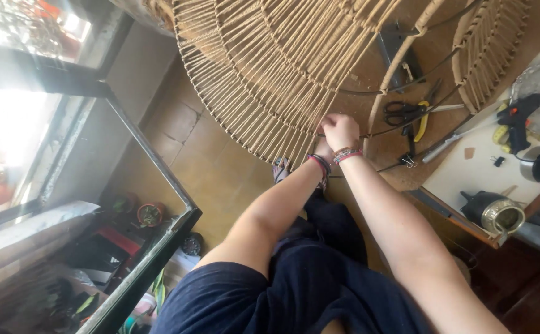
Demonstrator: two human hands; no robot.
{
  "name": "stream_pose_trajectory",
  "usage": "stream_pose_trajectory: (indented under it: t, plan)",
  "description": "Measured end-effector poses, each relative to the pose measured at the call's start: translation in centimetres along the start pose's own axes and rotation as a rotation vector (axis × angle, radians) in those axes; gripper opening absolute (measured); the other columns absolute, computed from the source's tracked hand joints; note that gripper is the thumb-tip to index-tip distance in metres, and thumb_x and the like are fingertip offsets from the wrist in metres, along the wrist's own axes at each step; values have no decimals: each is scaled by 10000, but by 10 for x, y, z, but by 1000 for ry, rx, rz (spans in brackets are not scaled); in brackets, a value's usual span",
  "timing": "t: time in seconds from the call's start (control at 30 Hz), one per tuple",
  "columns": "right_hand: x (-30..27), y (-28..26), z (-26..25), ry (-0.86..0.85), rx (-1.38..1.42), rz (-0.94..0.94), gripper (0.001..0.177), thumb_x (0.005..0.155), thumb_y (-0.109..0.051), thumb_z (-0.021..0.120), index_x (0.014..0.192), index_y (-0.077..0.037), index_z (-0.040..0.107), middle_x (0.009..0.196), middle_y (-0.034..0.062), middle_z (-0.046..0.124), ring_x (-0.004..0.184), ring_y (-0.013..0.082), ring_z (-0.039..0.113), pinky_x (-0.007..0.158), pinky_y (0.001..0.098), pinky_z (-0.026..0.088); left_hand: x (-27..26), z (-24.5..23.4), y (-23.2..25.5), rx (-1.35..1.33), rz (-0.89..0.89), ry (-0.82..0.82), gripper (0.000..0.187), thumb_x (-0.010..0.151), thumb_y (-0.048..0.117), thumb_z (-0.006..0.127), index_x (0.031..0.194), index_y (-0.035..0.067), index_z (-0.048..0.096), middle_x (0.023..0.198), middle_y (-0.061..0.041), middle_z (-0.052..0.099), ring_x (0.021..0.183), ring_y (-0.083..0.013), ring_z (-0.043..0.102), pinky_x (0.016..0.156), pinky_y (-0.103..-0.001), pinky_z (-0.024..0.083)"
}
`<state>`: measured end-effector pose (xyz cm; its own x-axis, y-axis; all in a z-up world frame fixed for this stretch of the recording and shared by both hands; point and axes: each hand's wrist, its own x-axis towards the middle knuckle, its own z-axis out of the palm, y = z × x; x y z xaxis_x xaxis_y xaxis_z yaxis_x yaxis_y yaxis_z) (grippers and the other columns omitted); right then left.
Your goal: The person is weaving thin wicker strands through a large wicker lampshade frame, using their hands to thread and pull the material into place.
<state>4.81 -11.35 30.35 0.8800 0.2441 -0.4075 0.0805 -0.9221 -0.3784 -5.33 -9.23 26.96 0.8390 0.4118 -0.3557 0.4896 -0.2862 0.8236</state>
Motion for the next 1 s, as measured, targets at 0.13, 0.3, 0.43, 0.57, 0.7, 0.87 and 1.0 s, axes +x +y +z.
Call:
stream_pose_trajectory:
  t: [0.13,0.3,0.43,0.57,0.7,0.87,1.0]
  plan:
    - [-16,-19,-24,337,421,-3,141,921,-420,726,951,-312,811,794,-33,762,892,232,743,804,365,582,-35,-1,-27,141,224,-48,169,1013,241,590,1013,134,722,849,-46,657,794,-262,726,744,-201,517]
    - [-18,-43,-49,533,739,-194,92,972,-290,739,978,-229,808,798,-20,782,867,172,757,826,319,591,17,-137,65,503,570,156,179,907,633,553,1045,531,605,888,305,578,782,34,681,565,-213,546]
    - [-6,-31,-32,683,586,-310,62,883,-132,726,921,-125,775,749,137,727,777,324,727,681,396,545,40,-163,150,686,481,86,401,1002,585,391,1381,455,400,929,113,690,825,-190,743,654,-384,584]
    - [-19,-38,-52,660,531,-325,353,1040,-246,546,762,-109,715,638,137,657,675,407,673,629,334,508,75,-130,155,864,451,16,338,959,511,470,1179,255,493,667,-5,704,664,-327,759,576,-479,598]
    - [-15,-24,-78,586,334,-397,113,937,-185,693,846,-169,757,654,84,685,695,360,708,627,412,551,66,-169,167,779,812,338,62,835,304,582,849,272,531,587,114,614,525,-157,703,439,-323,538]
    - [-56,-62,-173,635,245,-756,88,1024,-151,677,1059,-172,755,868,4,715,805,255,714,707,353,589,57,-210,195,699,1257,539,129,897,166,599,776,210,606,602,53,584,544,-139,640,544,-268,489]
    - [-14,-40,-158,516,117,-891,311,927,-152,764,1219,-96,675,1036,96,696,977,333,689,809,438,572,57,-219,189,617,1326,535,109,949,155,629,858,173,687,602,35,617,556,-146,649,566,-264,500]
